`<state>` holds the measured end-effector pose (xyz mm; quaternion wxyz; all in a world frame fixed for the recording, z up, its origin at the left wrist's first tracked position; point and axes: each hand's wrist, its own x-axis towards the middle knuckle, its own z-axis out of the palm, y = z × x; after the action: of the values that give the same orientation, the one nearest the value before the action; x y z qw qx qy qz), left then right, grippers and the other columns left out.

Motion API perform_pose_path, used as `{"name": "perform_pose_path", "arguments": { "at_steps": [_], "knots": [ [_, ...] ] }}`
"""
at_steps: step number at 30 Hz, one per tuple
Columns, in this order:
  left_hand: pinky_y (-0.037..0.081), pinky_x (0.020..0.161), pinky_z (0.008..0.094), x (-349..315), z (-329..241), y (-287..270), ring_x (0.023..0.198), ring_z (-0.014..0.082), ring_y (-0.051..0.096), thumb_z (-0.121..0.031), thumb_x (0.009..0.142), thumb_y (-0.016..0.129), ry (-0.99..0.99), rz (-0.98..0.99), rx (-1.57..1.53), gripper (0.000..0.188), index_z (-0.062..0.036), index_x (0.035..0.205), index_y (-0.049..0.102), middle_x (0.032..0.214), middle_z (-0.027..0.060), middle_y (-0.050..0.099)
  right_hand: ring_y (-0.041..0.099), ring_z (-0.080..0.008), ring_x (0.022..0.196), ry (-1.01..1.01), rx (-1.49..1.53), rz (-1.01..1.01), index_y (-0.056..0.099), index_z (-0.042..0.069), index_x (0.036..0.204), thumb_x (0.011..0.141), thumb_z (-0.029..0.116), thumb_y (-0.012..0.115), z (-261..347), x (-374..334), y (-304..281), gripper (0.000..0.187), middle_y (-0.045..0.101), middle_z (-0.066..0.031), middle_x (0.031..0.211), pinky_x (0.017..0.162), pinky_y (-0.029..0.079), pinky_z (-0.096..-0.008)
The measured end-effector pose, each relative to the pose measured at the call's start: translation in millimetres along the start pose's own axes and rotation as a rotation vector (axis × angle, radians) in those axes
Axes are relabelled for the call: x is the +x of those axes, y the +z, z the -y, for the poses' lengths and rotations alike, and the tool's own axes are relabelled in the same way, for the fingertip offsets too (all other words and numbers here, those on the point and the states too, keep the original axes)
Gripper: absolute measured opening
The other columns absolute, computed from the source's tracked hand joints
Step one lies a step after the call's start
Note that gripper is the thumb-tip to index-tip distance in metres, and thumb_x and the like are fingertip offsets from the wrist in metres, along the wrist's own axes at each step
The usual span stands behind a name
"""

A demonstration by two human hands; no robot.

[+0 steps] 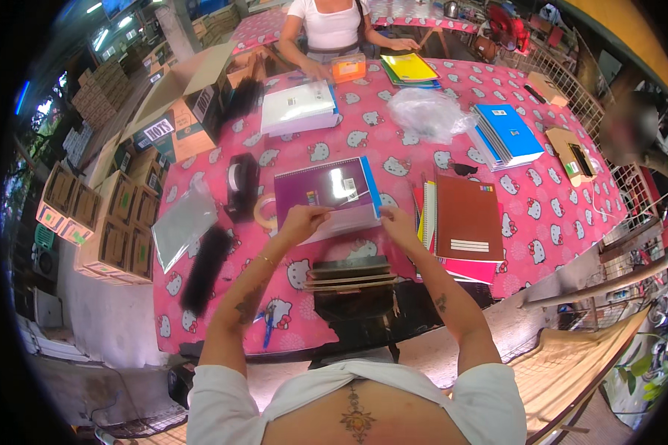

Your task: The person sorts and stacks colorful spiral-bound notebooks on a table, checking the contents of some and placing them into organized piles.

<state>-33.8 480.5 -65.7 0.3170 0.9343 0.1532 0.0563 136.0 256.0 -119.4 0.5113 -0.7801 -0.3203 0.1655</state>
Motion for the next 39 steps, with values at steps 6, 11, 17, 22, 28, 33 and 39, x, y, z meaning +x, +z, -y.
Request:
{"name": "perform_pose_path", "arguments": {
  "at_steps": [6, 11, 17, 22, 28, 33, 39],
  "knots": [
    [0.054, 0.075, 0.0371, -0.6, -12.6, 22.9, 0.09, 0.027, 0.067, -0.026, 0.088, 0.068, 0.368, -0.292, 0.221, 0.03, -0.0128, 0.115, 0.068, 0.102, 0.0084, 0.068, 0.061, -0.0335, 0.097, -0.048, -0.164, -0.077, 0.066, 0.001, 0.117, 0.079, 0.007, 0.057, -8.8, 5.8, 19.3, 0.04, 0.063, -0.0194, 0.097, 0.086, 0.049, -0.0385],
    [0.047, 0.093, 0.0449, 8.3, -32.7, 36.1, 0.113, 0.0354, 0.055, -0.035, 0.086, 0.067, 0.329, -0.254, 0.356, 0.047, -0.0103, 0.125, 0.06, 0.121, 0.0153, 0.058, 0.06, -0.0357, 0.099, 0.04, 0.119, -0.104, 0.065, 0.001, 0.117, 0.078, 0.003, 0.053, -4.3, 6.7, 13.0, 0.041, 0.062, -0.0207, 0.104, 0.088, 0.048, -0.0403],
    [0.042, 0.099, 0.0449, 22.5, -25.7, 45.8, 0.117, 0.0352, 0.052, -0.036, 0.085, 0.067, 0.427, -0.269, 0.242, 0.052, -0.0062, 0.127, 0.057, 0.124, 0.0168, 0.057, 0.061, -0.0295, 0.112, -0.101, -0.116, -0.04, 0.061, 0.003, 0.127, 0.083, 0.003, 0.05, 27.8, 3.5, 2.3, 0.046, 0.064, -0.0179, 0.119, 0.096, 0.046, -0.0376],
    [0.044, 0.094, 0.0473, 29.4, -35.4, 42.9, 0.111, 0.0359, 0.056, -0.028, 0.087, 0.064, 0.381, -0.245, 0.238, 0.043, -0.006, 0.123, 0.058, 0.121, 0.017, 0.059, 0.059, -0.0346, 0.113, -0.028, 0.139, 0.047, 0.064, 0.0, 0.123, 0.081, 0.003, 0.051, 46.5, 6.3, 9.8, 0.044, 0.063, -0.0217, 0.119, 0.099, 0.045, -0.0399],
    [0.047, 0.068, 0.0533, 49.3, -24.4, 41.9, 0.074, 0.0441, 0.062, -0.022, 0.097, 0.049, 0.095, -0.304, 0.042, 0.022, -0.0015, 0.104, 0.055, 0.077, 0.0239, 0.063, 0.058, -0.0371, 0.102, 0.018, -0.375, -0.097, 0.064, 0.002, 0.123, 0.082, 0.019, 0.062, 23.4, 8.3, 14.4, 0.045, 0.059, -0.0193, 0.115, 0.092, 0.046, -0.0451],
    [0.045, 0.064, 0.0582, 49.5, -20.3, 39.0, 0.069, 0.0485, 0.06, -0.024, 0.097, 0.047, 0.14, -0.314, 0.061, 0.024, -0.0005, 0.102, 0.053, 0.072, 0.0276, 0.061, 0.055, -0.0349, 0.106, -0.134, -0.557, -0.194, 0.065, 0.004, 0.122, 0.08, 0.024, 0.065, 41.9, -4.2, 25.9, 0.046, 0.056, -0.0165, 0.115, 0.089, 0.046, -0.0464],
    [0.048, 0.064, 0.0552, 45.9, -30.8, 35.5, 0.073, 0.0482, 0.062, -0.025, 0.095, 0.051, 0.147, -0.245, 0.034, 0.029, -0.0016, 0.11, 0.056, 0.077, 0.0277, 0.063, 0.058, -0.0367, 0.106, -0.183, -0.278, -0.152, 0.06, 0.007, 0.128, 0.082, 0.021, 0.063, 37.6, 10.1, 30.2, 0.048, 0.06, -0.0154, 0.118, 0.09, 0.047, -0.0487]
  ]
}}
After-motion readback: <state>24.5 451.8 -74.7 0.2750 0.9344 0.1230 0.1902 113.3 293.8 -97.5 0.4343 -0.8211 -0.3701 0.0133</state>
